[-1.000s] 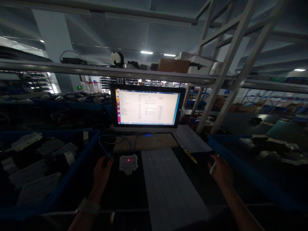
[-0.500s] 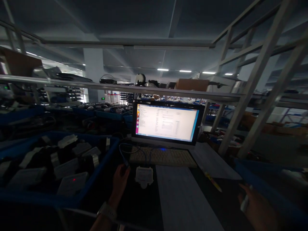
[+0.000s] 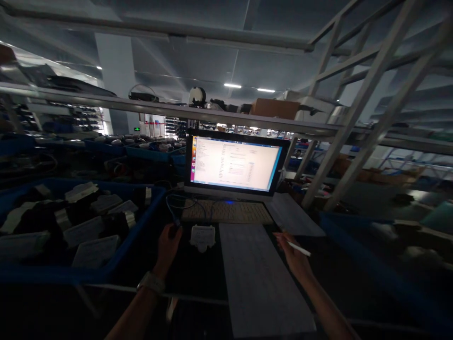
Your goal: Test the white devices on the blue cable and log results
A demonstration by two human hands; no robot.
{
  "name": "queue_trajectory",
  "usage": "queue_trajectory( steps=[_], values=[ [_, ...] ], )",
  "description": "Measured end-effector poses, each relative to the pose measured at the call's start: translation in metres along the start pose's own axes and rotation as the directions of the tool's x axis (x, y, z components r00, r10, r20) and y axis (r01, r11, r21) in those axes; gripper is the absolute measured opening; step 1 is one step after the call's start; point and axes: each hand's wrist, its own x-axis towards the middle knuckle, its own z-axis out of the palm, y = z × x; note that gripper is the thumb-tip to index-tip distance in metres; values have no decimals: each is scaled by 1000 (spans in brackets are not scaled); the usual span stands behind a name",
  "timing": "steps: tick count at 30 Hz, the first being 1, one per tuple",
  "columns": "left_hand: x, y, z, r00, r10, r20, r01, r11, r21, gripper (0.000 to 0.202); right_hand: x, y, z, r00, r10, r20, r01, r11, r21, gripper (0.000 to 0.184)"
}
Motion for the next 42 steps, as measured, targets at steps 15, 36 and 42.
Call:
queue_trajectory(
  steps=[15,36,42],
  values=[
    [0,4,0,1000,-13,-12,13,1000,21,37,-23,-10,41,978,172,119,-182,979,87,34],
    [0,2,0,1000,12,-12,-11,999,36,40,-35,-22,43,956,68,284,-55,997,-52,30],
    [0,2,0,1000,10,-4,-10,1000,28,41,-33,-21,43,939,44,341,-19,997,-74,31]
  ],
)
